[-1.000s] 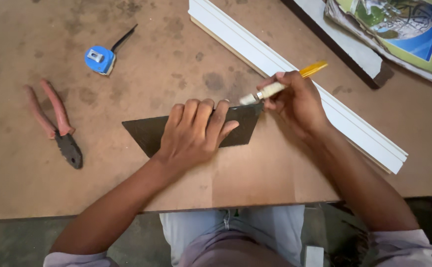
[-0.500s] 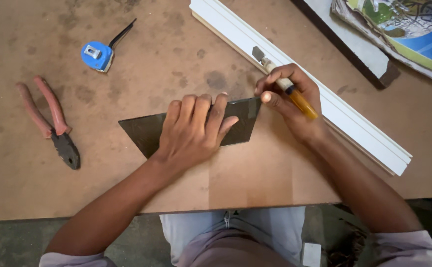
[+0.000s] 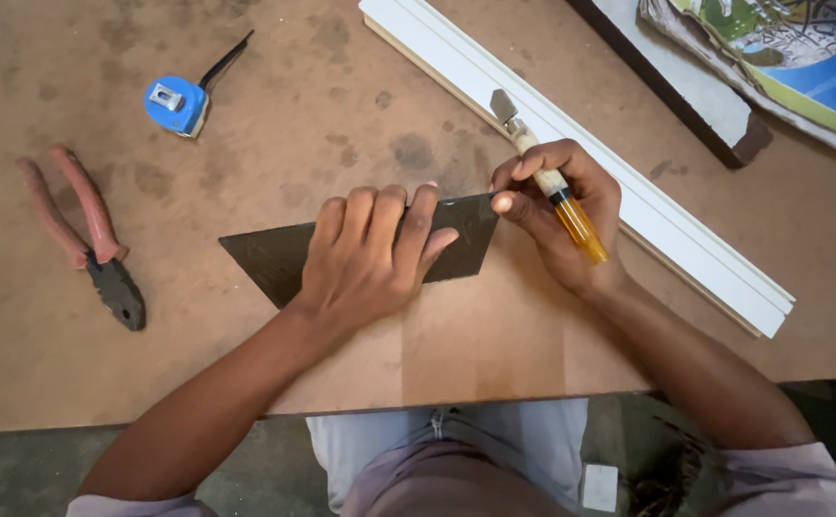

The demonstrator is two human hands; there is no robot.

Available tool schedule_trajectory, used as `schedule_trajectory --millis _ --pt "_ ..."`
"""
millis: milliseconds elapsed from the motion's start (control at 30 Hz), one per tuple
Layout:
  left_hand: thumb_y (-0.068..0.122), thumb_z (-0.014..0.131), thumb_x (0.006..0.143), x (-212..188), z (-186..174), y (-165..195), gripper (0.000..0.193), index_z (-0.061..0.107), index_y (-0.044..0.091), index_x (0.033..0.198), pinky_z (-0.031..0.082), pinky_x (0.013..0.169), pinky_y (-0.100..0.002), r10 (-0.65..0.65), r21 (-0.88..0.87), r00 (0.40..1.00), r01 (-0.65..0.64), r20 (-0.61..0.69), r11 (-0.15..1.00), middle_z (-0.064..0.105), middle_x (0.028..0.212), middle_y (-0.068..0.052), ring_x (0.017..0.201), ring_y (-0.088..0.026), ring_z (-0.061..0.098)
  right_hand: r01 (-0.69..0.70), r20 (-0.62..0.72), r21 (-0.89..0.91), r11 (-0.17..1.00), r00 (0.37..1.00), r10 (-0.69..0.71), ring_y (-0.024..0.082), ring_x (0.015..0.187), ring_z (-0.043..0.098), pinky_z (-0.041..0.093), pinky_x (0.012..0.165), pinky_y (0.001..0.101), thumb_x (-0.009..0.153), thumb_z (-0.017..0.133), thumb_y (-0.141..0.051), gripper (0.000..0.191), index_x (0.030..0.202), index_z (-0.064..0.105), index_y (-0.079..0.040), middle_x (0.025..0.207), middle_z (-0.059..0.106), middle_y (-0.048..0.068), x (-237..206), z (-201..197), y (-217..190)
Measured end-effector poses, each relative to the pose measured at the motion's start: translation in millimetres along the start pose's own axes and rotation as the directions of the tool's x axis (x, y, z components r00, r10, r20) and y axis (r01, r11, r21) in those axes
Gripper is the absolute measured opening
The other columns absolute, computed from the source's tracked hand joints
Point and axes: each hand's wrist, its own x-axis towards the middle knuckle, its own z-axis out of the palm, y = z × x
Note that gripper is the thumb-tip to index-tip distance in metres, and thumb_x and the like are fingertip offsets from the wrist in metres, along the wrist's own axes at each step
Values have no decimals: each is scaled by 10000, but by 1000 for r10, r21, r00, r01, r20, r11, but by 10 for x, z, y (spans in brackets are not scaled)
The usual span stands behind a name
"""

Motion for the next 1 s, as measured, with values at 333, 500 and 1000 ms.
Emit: schedule_trajectory --millis 333,500,1000 --pt "392 665 1077 11 -5 9 421 653 12 1259 446 748 -397 24 20 1000 -24 2 1000 601 1043 -115 917 -280 569 -3 -32 51 999 999 5 175 1017 675 565 933 332 962 747 115 297 1035 534 -78 985 672 88 -26 16 20" --pt "390 654 1076 14 -10 22 418 653 13 1255 439 740 -397 9 -1 1000 -9 10 1000 599 1038 -109 908 -274 567 39 -3 48 998 999 -39 169 1024 667 558 956 330 992 717 115 290 1005 508 -85 989 674 95 -25 29 38" --pt "373 678 1063 36 25 -16 439 653 -9 1277 414 740 -412 -18 -70 999 20 31 997 591 1016 -109 889 -277 540 122 -61 11 993 991 -121 183 1011 655 571 944 371 1109 575 122 234 1081 473 -86 1060 627 60 246 -239 87"
